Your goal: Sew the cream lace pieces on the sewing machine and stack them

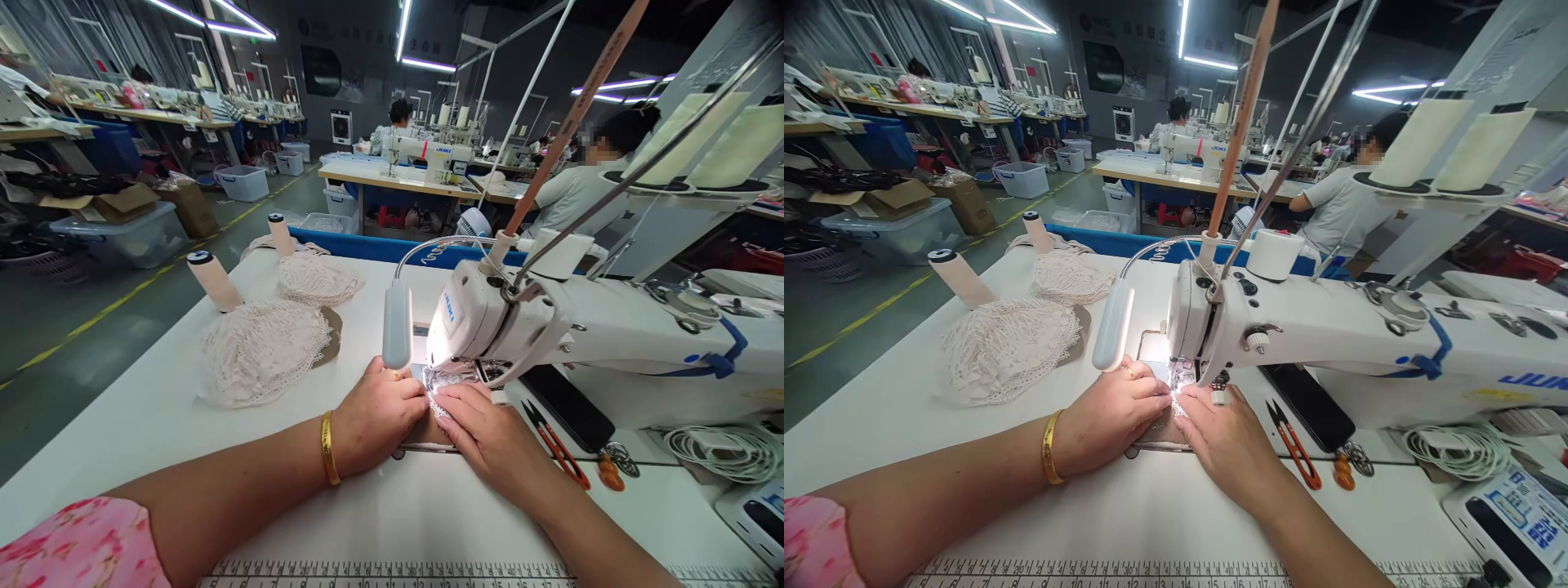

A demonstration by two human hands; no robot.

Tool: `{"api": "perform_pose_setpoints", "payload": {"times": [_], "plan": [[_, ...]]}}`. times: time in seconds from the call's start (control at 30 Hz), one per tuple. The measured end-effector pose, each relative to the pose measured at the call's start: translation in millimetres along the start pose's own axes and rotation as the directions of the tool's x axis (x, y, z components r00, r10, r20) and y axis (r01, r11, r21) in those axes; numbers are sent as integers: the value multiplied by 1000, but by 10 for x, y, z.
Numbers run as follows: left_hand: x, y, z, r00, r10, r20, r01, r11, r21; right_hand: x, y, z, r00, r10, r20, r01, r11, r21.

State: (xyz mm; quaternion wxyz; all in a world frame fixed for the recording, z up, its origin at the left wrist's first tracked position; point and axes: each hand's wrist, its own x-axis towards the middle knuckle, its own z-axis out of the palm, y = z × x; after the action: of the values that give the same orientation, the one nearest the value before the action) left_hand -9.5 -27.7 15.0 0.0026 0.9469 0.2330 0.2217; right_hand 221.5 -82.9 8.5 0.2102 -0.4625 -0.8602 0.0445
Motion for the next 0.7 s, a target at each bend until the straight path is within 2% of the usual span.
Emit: {"api": "perform_pose_setpoints", "payload": {"times": [0.57, 0.7], "plan": [[63, -58, 35, 998, -54, -11, 54, 999, -3, 7, 73, 82, 996, 89, -4, -89, 993, -75], [84, -66, 17, 996, -85, 6, 85, 995, -53, 12, 83, 86, 995, 99, -15, -100, 991, -88]]}}
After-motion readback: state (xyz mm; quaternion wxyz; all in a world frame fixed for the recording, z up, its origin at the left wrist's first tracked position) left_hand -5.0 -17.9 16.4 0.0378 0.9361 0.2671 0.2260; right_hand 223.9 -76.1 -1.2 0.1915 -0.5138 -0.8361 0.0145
